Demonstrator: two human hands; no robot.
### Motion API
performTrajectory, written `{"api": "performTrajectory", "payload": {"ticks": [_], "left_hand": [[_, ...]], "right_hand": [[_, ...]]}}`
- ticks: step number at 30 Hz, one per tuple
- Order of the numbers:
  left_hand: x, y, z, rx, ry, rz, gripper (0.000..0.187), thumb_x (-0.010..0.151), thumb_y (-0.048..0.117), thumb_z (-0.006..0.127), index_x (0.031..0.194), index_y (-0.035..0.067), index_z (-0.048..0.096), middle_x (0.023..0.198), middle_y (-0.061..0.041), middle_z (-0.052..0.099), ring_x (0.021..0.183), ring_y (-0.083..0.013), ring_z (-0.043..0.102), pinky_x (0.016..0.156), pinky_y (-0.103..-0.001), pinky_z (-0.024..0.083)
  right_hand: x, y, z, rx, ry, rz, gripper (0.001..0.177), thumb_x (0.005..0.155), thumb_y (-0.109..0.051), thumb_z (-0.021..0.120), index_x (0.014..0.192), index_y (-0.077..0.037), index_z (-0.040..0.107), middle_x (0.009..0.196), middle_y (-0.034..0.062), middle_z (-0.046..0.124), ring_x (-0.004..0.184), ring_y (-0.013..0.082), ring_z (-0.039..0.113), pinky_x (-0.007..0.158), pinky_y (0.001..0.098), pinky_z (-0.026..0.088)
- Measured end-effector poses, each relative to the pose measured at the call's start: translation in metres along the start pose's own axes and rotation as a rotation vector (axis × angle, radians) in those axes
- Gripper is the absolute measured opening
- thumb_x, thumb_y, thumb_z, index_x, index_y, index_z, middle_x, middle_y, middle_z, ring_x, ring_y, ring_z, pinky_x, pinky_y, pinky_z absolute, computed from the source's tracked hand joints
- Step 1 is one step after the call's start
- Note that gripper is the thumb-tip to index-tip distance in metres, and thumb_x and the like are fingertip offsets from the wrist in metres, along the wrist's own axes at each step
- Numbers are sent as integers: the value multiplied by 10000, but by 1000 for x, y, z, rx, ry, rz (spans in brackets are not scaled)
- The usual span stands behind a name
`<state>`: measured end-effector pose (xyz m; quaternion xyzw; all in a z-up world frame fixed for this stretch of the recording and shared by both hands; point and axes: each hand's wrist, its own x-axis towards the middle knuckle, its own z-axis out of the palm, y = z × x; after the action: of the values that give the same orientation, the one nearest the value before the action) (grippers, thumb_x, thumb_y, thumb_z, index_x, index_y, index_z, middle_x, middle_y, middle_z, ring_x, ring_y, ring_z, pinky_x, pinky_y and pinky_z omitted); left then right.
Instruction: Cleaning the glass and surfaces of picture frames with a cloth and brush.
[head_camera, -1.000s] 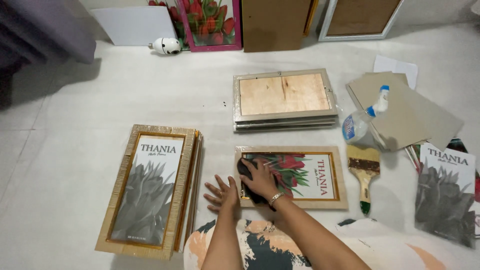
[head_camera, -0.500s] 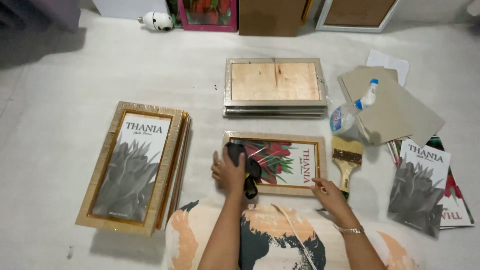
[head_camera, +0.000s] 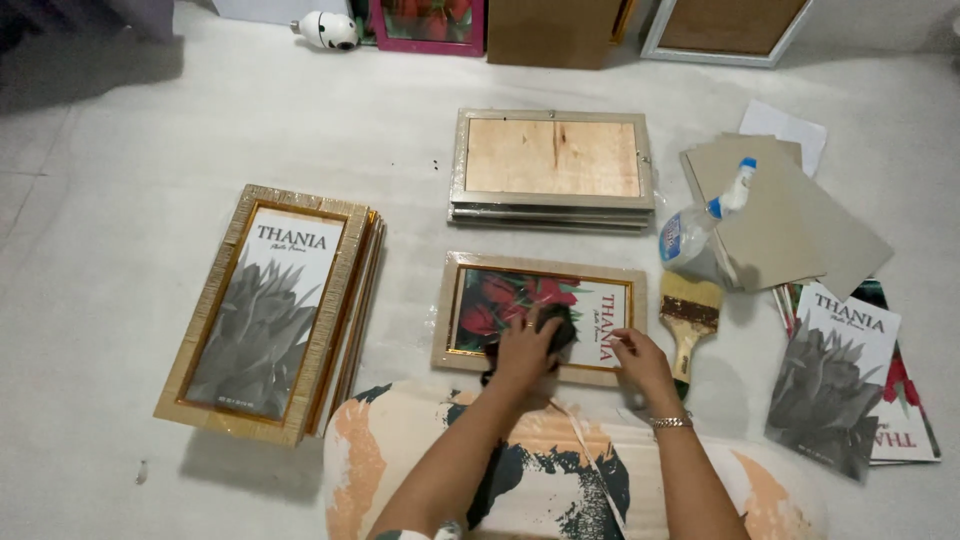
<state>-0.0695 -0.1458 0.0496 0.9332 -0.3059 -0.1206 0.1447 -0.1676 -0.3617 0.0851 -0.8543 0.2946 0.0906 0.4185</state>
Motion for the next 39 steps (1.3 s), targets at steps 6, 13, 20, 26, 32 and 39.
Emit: {"api": "performTrajectory", "payload": {"ticks": [6,13,20,26,32,39], "left_hand": [[-43,-80,-76,151,-112,-258,626,908,262,653,1479,386,429,1545,-114,429,1324,-399,449,965,-528,466],[-52,-70,-63,74,-115,-233,743,839,259,739,1502,301,406,1477,-177,448,1194,-473,509,864,-538,581],[-12,55,4,59,74,202,753,671,306,830,1370,298,550,1325,-167,571,1033,-435,615,737,-481,587],[21,104,64,-13,140,332,419,941,274,644,1345,350,569,1329,-112,578,1106,-398,598,798,-462,537],[-13,61,-51,-6,24,252,515,904,323,704,1392,390,554,1340,-148,583,1165,-408,599,906,-514,492],[-20,-95,-59,151,21,-256,623,897,410,727,1462,427,465,1319,-124,569,1268,-404,524,1071,-571,404]], "right_hand": [[0,-4,-4,53,19,40,327,959,-326,668,1248,-188,734,1158,164,729,1125,336,695,973,456,547],[14,-1,-7,170,85,67,308,976,-260,643,1249,-150,734,1178,185,729,1121,352,682,948,469,534],[16,-3,-14,256,258,115,255,963,-245,641,1174,-187,772,1083,115,747,1017,286,700,865,411,534],[64,65,0,305,412,194,203,956,-270,664,1119,-242,781,1009,48,762,966,262,699,823,385,538],[41,38,-5,329,414,189,217,917,-249,674,1104,-214,779,1037,100,750,993,274,680,827,388,531],[61,57,8,49,273,310,598,812,-418,689,1364,-190,671,1358,157,665,1272,367,606,1025,477,505]]}}
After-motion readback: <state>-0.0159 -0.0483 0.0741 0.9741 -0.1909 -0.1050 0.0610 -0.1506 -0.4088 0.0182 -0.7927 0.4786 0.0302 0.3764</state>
